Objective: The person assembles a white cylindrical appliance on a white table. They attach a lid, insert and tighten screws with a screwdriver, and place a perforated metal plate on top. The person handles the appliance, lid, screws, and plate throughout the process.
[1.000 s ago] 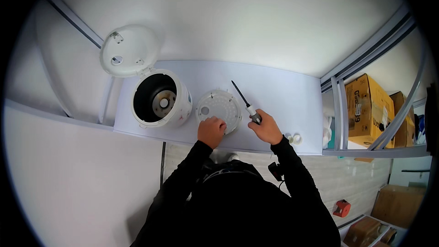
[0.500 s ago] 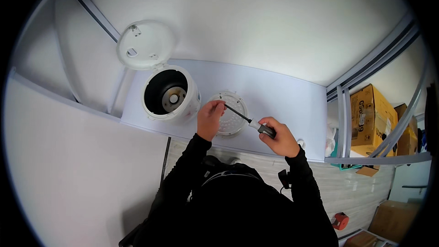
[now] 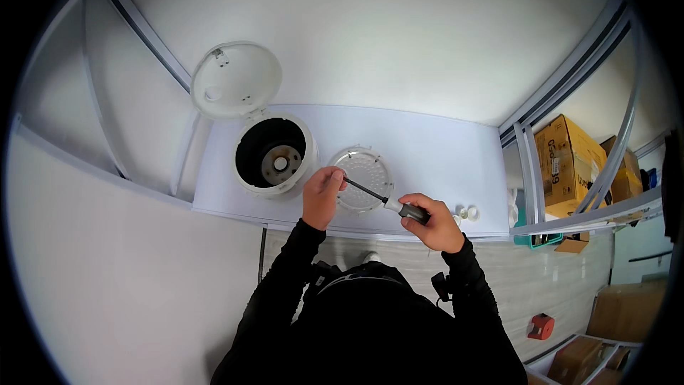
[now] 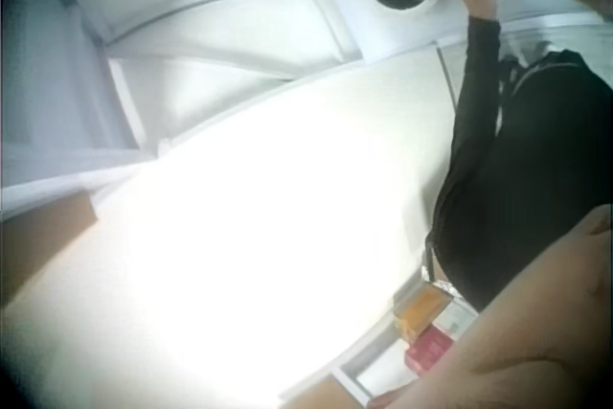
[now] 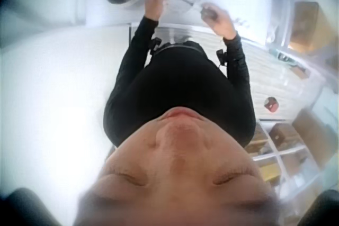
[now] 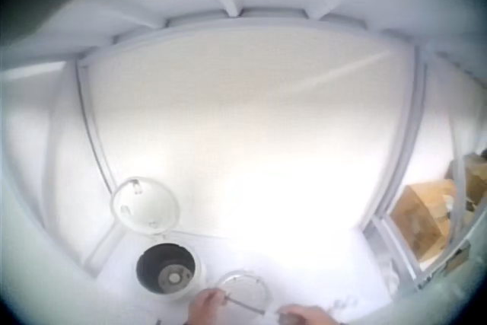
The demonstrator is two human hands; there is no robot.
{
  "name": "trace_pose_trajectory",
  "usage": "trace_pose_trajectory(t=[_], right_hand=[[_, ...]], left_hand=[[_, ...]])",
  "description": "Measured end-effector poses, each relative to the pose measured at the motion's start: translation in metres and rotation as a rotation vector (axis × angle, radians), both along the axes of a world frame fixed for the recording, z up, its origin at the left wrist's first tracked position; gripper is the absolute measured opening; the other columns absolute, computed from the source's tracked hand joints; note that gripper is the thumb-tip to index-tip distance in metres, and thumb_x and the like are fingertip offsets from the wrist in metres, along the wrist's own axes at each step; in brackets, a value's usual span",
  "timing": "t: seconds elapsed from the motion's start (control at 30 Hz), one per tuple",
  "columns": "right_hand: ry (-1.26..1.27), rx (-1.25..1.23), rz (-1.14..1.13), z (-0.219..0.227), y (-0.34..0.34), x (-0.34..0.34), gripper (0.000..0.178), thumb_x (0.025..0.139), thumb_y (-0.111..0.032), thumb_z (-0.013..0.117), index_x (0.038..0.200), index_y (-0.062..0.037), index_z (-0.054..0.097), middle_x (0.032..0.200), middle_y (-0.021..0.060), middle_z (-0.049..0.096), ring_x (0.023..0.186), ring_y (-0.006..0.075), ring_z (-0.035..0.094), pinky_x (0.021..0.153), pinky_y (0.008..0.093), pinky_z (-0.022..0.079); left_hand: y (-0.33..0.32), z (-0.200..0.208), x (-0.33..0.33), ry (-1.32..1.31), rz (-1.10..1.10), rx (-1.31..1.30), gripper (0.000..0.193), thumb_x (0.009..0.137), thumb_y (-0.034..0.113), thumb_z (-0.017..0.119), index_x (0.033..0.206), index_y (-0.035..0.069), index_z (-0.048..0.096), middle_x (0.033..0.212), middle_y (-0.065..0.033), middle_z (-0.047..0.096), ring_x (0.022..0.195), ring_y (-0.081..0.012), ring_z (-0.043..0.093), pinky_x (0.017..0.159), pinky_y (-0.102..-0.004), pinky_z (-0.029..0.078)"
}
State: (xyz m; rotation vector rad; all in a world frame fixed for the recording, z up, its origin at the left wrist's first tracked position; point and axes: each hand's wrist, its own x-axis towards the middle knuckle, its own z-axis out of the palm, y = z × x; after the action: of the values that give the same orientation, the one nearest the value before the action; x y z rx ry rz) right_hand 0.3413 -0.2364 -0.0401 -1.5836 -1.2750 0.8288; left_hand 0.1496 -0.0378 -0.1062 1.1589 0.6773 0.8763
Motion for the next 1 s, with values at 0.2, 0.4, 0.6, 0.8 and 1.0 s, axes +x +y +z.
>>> trace_pose_trajectory(t=[0.2,0.4,0.6,0.8,1.0], right_hand=[[0.025,-0.017,-0.085,0.002,-0.003,-0.050,0.034,0.090,0.000,0.073,0.123,-0.0018,0.065,0.092,0.0030,0.067,0.081,0.0100,0.058,0.075,0.0258,0.049],[0.005,-0.012,-0.129,0.003,-0.008,-0.102,0.037,0.089,-0.002,0.076,0.125,-0.0030,0.067,0.100,0.0076,0.071,0.085,0.0130,0.062,0.079,0.0277,0.052],[0.009,0.004,-0.193,0.007,-0.011,-0.154,0.038,0.088,0.000,0.076,0.125,-0.0029,0.068,0.098,0.0058,0.070,0.086,0.0111,0.061,0.077,0.0271,0.050],[-0.169,0.118,-0.231,0.010,-0.017,-0.177,0.041,0.084,0.002,0.078,0.124,-0.0057,0.069,0.105,0.0089,0.068,0.091,0.0176,0.065,0.081,0.0299,0.053],[0.123,0.065,-0.417,0.007,-0.036,-0.174,0.038,0.084,0.002,0.081,0.119,-0.0053,0.067,0.103,0.0026,0.067,0.087,0.0118,0.064,0.078,0.0260,0.052]], left_hand=[[0.007,-0.008,-0.041,-0.085,-0.096,-0.077,0.022,0.104,0.020,0.063,0.108,-0.001,0.068,0.095,-0.0046,0.069,0.086,-0.0117,0.064,0.083,-0.0282,0.052],[0.009,-0.011,-0.088,-0.128,-0.144,-0.117,0.022,0.104,0.020,0.064,0.107,-0.001,0.068,0.095,-0.0051,0.070,0.085,-0.0122,0.065,0.083,-0.0288,0.053],[0.009,-0.005,-0.125,-0.166,-0.187,-0.103,0.023,0.103,0.021,0.066,0.107,-0.001,0.068,0.097,-0.0060,0.071,0.085,-0.0121,0.065,0.083,-0.0288,0.053],[0.010,-0.004,-0.141,-0.130,-0.269,-0.095,0.018,0.105,0.016,0.061,0.110,0.000,0.066,0.102,-0.0062,0.069,0.086,-0.0112,0.063,0.084,-0.0288,0.052],[0.006,-0.007,-0.134,-0.130,-0.363,-0.109,0.015,0.105,0.015,0.061,0.110,0.001,0.063,0.097,-0.0038,0.066,0.087,-0.0116,0.063,0.084,-0.0288,0.052]])
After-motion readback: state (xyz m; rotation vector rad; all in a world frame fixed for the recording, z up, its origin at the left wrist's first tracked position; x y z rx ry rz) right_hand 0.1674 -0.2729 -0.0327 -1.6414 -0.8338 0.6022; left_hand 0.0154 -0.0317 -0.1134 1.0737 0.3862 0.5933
